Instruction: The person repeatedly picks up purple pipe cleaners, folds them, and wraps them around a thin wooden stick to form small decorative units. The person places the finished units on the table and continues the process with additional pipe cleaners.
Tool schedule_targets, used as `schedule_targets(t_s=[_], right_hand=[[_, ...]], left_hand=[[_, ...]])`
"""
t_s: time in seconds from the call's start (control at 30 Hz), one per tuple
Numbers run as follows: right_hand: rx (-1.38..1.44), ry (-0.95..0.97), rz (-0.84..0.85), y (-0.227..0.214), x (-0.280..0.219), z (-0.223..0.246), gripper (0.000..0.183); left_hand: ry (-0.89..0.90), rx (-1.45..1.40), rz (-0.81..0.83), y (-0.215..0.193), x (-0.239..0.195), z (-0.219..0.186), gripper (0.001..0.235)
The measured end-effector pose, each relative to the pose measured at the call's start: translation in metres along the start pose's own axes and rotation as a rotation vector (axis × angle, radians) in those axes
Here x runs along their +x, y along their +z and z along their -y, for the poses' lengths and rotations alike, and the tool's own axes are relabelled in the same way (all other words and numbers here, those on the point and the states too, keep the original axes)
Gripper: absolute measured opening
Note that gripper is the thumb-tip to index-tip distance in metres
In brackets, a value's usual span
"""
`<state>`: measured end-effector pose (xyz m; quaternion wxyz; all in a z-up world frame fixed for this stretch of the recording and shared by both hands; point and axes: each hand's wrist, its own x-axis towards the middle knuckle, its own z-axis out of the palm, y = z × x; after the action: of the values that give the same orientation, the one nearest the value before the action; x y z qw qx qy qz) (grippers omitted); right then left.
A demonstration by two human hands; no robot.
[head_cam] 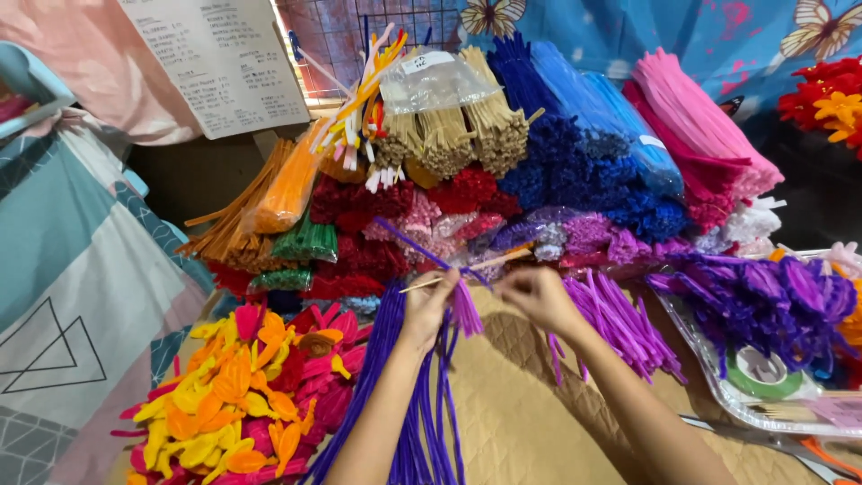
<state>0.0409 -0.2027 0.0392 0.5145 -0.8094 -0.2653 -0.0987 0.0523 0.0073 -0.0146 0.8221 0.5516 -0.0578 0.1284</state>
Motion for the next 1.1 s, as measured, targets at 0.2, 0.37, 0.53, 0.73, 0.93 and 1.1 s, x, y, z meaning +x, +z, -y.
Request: schedule_targets(t_s=[0.2,0.37,0.53,0.73,0.93,1.1], right_hand=[[-0.115,-0.175,0.047,-0.043,-0.023,0.043,0.006],[0.134,-0.112,-0.114,-0.032,-0.016,0.026,0.007],[0.334,0.087,-0.051,-0.005,-0.034,-0.011,0.009],[-0.213,-0.269,0.168,-0.027,-0.028,0.003,0.008],[0.008,-0.143,-0.075,-0.035,-0.023,0.017,0.007],[0.337,0.215,-0.061,0.001,-0.035,-0.019,0.012]], left_hand=[[0.347,0.659,0.105,-0.005,-0.015,-0.037,0.012],[0.093,0.482,0.415,0.035,-0.058,-0.066,0.011],[0.023,0.205,0.372,0.021,-0.042,-0.037,0.021],[0.323,0.607,0.075,-0.003,-0.024,-0.042,0.019],[0.291,0.528,0.460,0.013,-0.046,-0.055,0.008],[0.037,0.203,0.405,0.024,-0.053,-0.070,0.034]])
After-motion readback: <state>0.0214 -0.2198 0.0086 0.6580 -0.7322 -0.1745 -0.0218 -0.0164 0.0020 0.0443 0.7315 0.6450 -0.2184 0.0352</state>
